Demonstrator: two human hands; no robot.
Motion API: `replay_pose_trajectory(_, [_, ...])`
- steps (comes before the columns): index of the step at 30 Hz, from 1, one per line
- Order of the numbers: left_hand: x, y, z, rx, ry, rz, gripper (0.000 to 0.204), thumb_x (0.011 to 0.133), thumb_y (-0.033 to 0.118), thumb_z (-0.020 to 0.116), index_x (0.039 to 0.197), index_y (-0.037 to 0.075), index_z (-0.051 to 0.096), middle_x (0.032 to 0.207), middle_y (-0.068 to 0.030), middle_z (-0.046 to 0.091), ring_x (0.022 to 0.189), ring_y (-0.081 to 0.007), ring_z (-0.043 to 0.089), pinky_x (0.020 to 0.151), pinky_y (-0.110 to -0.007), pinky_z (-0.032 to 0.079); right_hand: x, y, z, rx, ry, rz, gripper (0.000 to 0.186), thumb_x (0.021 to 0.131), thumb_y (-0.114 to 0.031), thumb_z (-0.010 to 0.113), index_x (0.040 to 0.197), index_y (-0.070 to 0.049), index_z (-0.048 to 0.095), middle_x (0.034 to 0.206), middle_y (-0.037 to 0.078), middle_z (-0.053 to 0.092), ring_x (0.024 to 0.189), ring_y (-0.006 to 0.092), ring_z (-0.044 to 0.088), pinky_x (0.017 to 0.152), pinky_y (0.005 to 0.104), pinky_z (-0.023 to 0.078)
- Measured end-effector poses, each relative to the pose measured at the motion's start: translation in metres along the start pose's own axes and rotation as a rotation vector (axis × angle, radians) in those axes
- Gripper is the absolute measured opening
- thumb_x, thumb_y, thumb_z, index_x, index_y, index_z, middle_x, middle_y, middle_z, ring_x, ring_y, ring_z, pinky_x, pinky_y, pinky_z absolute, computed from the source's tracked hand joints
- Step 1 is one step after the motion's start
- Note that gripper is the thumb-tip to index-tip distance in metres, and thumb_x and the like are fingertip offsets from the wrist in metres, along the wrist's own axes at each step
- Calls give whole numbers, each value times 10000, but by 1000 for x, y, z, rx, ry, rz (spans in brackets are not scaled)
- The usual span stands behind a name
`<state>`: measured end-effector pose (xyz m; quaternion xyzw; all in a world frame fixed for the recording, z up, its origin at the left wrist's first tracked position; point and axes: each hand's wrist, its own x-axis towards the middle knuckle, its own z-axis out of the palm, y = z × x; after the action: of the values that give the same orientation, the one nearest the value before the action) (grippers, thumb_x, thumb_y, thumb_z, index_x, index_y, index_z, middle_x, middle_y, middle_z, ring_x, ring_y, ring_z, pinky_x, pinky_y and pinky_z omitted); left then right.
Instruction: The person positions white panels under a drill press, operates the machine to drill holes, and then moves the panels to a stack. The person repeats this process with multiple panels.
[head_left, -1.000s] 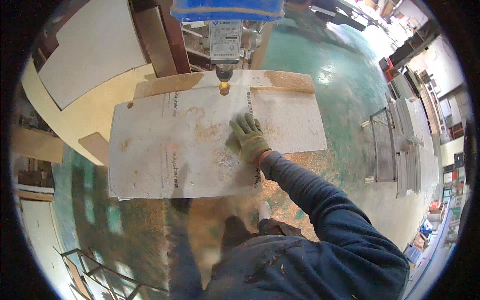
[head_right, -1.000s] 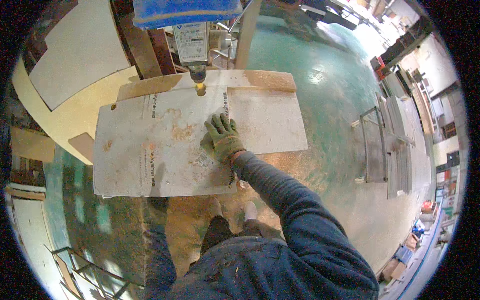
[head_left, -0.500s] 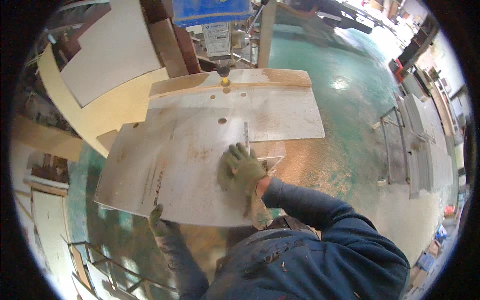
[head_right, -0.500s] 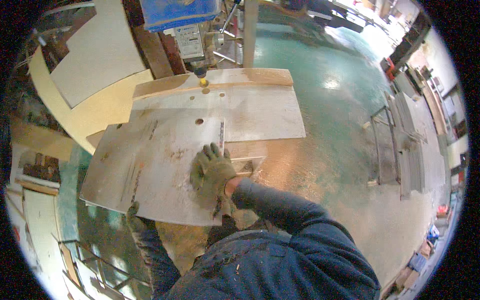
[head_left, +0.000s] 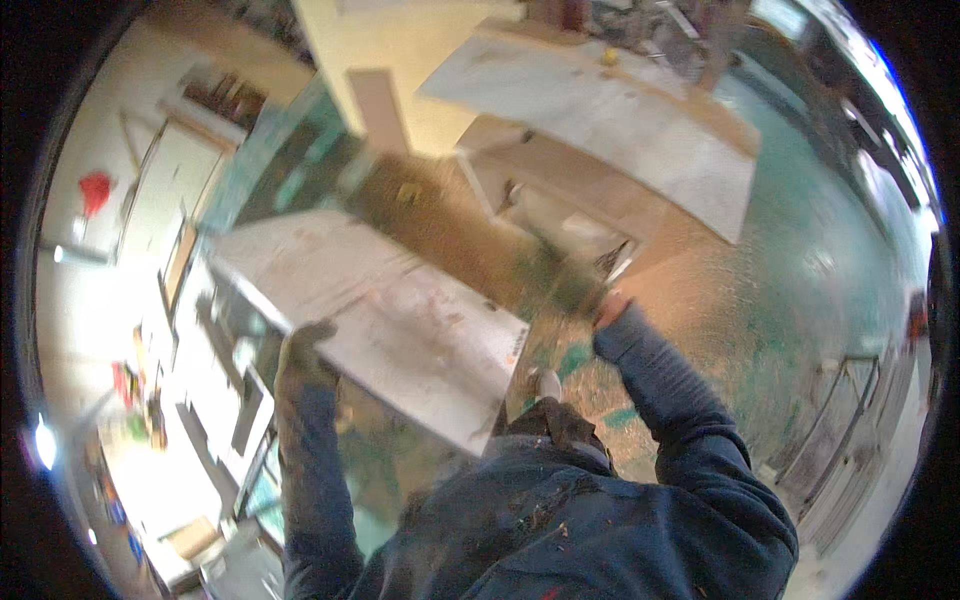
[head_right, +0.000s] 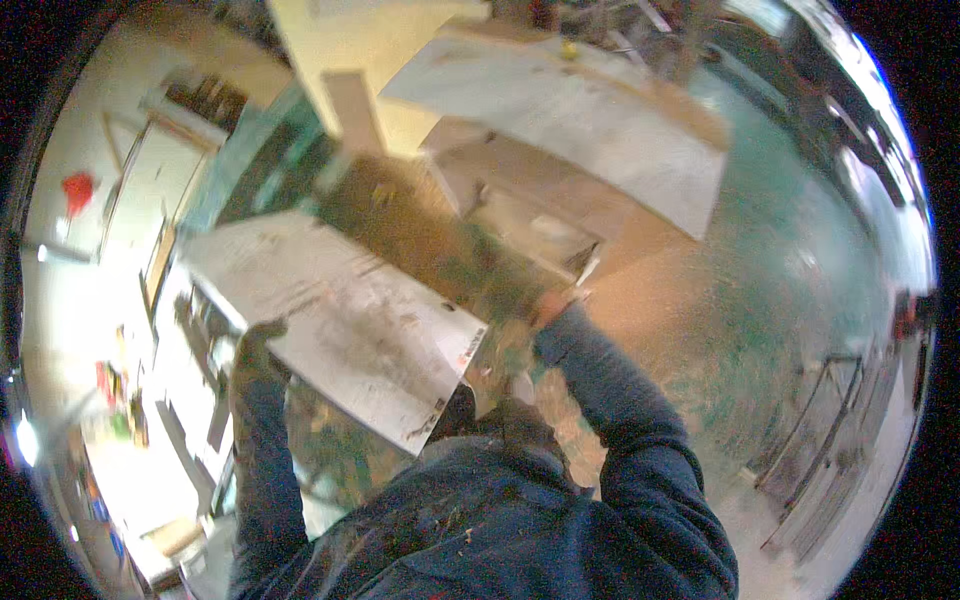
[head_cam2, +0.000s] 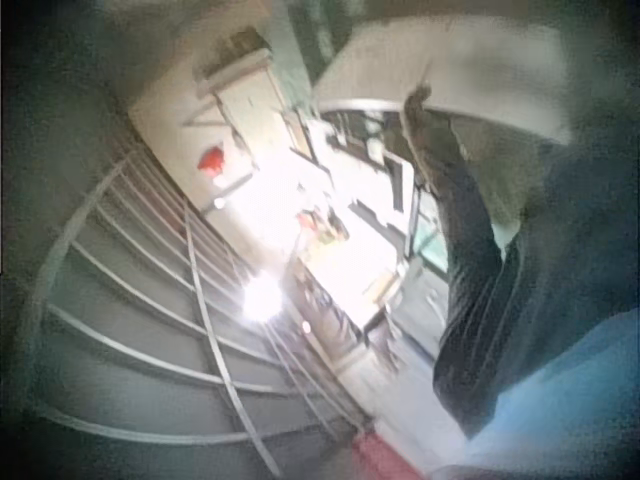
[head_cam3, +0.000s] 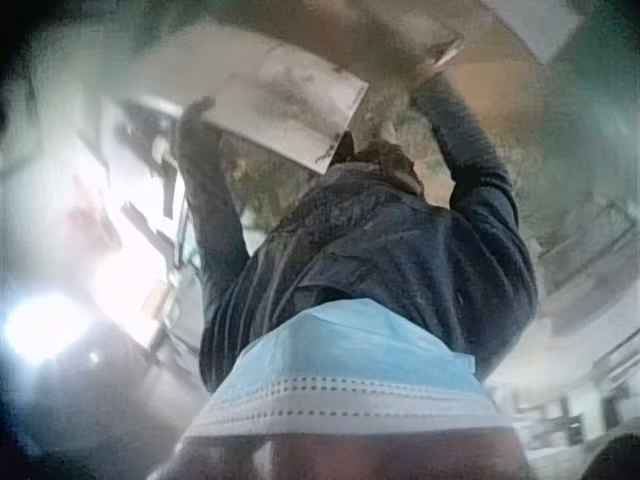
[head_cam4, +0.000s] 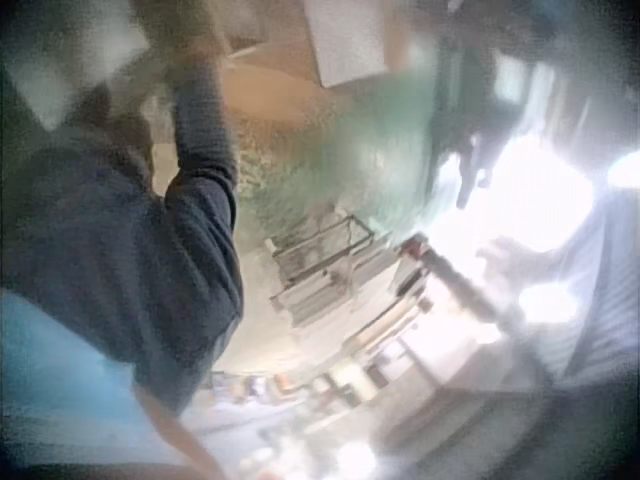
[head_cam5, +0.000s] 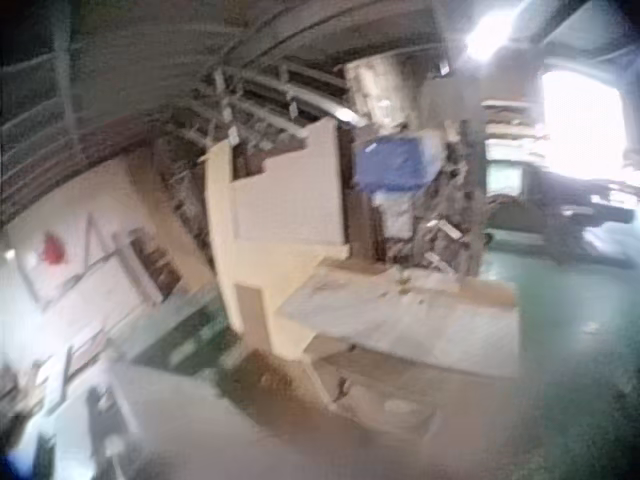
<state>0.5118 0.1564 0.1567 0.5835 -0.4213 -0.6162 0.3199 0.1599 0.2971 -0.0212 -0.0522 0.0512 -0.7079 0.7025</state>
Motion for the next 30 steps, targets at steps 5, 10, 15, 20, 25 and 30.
replay_pose_trajectory(5, [-42, -23, -31, 0, 80, -252, 455, 762, 39, 680, 1195, -74, 598, 1106, -209, 639, 980, -371, 670, 871, -468, 561, -18, 36, 77, -408, -332, -146, 586, 1065, -377, 503, 1533, -39, 401, 1546, 138, 455, 1357, 286, 497, 1130, 414, 437])
replay_pose_trajectory(10, [-39, -107, -124, 405, -129, -95, 466, 754, 19, 679, 1197, -106, 609, 1083, -218, 675, 945, -356, 691, 840, -433, 586, -53, 240, -32, -1915, 2, 278, 677, 1040, -552, 388, 1581, -149, 332, 1611, 274, 288, 1473, 460, 308, 1234, 568, 201])
replay_pose_trajectory(15, [-144, -64, -139, 117, -183, -23, 310, 757, 40, 696, 1054, -49, 674, 1027, -187, 698, 928, -310, 695, 889, -391, 566, -111, 271, -187, -1876, 90, 405, 620, 1061, -437, 444, 1563, -83, 357, 1594, 232, 352, 1458, 403, 355, 1223, 499, 250])
replay_pose_trajectory(20, [-155, -138, -296, -128, -144, -152, 378, 712, 13, 719, 1079, -79, 708, 1020, -194, 727, 900, -285, 715, 832, -376, 571, -159, 336, -180, -1248, 224, 455, 574, 1054, -406, 522, 1472, -17, 466, 1470, 185, 498, 1332, 322, 476, 1124, 431, 375])
replay_pose_trajectory(25, [-213, -104, -368, -161, -95, 31, 406, 778, 69, 723, 1144, -100, 666, 991, -199, 719, 848, -287, 714, 771, -383, 593, -131, 394, -61, -944, 481, 473, 524, 1011, -434, 623, 1295, 6, 632, 1240, 135, 671, 1101, 248, 626, 945, 390, 516])
replay_pose_trajectory(30, [-273, -116, -450, -255, -163, 119, 461, 881, 192, 743, 1252, -55, 626, 1028, -154, 717, 851, -250, 719, 707, -333, 602, -103, 452, -27, -1298, 436, 88, 505, 960, -474, 689, 1109, 7, 719, 1012, 87, 714, 919, 208, 656, 792, 357, 549])
